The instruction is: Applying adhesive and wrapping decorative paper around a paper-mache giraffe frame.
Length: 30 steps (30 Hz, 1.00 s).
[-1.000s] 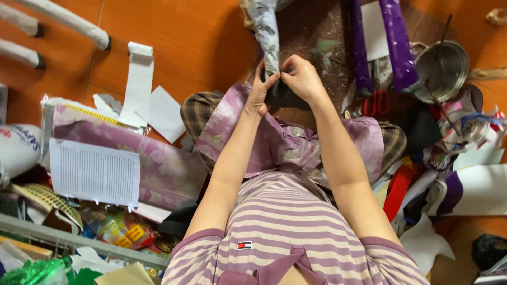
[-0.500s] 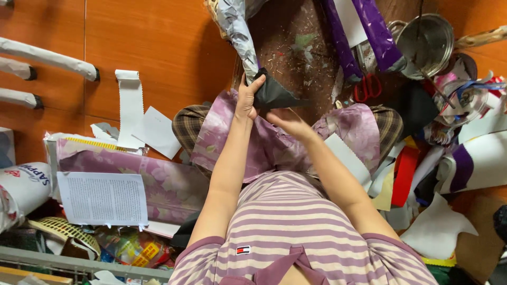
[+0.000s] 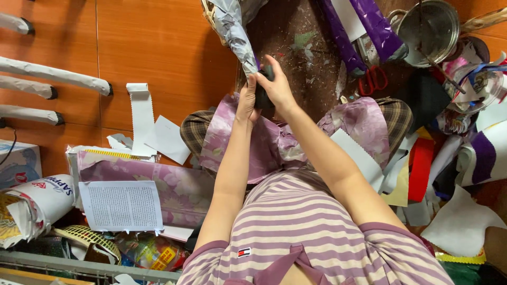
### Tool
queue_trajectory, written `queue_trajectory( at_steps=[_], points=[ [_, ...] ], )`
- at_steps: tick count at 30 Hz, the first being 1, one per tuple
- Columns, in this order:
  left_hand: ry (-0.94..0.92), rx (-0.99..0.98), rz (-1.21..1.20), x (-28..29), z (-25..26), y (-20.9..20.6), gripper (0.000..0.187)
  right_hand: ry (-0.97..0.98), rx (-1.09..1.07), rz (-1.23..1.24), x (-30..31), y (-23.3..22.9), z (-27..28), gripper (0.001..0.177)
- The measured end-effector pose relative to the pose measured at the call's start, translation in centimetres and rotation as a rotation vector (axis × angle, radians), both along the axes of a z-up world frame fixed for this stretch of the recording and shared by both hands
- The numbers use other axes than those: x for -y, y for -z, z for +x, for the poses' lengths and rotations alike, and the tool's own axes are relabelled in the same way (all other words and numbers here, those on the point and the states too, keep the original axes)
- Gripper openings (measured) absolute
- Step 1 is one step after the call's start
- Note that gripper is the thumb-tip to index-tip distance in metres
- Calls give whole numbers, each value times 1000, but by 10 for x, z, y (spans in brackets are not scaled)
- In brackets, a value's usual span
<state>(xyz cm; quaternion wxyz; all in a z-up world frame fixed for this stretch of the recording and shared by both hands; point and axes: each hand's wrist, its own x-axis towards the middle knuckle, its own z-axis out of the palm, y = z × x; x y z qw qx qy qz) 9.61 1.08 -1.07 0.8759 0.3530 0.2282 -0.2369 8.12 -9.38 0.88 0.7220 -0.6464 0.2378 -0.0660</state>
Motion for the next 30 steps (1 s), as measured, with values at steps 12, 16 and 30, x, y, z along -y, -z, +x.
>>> queue_trajectory(
  at_steps=[12,16,30],
  points=[
    [282,52,-93,-21,4,-11,94,-553,-258,-567,-7,-14,64,102],
    [298,166,-103,-18,8,-24,95,-556,-138,-943,-8,2,82,100],
    [277,-123,129,-16,25,-29,13,-483,-359,-693,155,-118,-98,27]
  ],
)
